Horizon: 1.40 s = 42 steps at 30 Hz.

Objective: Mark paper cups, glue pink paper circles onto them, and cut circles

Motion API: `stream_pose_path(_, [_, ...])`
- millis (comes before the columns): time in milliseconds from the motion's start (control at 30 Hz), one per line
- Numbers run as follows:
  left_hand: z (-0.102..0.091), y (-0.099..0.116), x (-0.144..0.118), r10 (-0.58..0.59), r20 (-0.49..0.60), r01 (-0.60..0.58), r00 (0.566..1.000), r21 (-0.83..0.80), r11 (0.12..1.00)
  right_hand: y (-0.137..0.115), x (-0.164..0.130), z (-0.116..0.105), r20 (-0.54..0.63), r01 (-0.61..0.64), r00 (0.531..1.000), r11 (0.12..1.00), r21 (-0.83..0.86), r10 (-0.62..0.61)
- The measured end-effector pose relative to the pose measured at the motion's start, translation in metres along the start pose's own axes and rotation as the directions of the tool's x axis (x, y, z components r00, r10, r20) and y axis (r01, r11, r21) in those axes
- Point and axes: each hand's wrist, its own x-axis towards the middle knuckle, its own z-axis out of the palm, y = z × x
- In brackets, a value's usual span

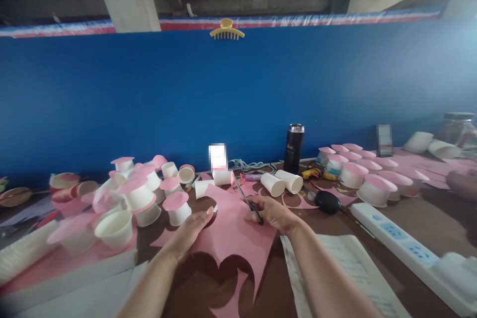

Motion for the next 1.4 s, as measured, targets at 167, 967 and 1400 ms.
stream_pose_path(167, [0.000, 0.001, 0.002, -0.097, 0.160, 0.092, 0.982, 0.040, 0.995, -0.003, -0.001, 0.001, -0.014, 0.025, 1.000, 0.995, -0.095, -0.027])
stream_pose_path(967, [-0.005, 0.003, 0.005, 0.195, -0.307, -0.205, 0.932, 0.001, 0.979, -0.007, 0.001, 0.014, -0.162, 0.270, 0.955, 0.954, 0.130, -0.248])
stream_pose_path(1400, [-0.009, -0.001, 0.018, 0.080, -0.524, -0.284, 0.848, -0.323, 0.903, 0.007, 0.006, 0.041, 0.150, 0.103, 0.985, 0.990, -0.098, -0.087])
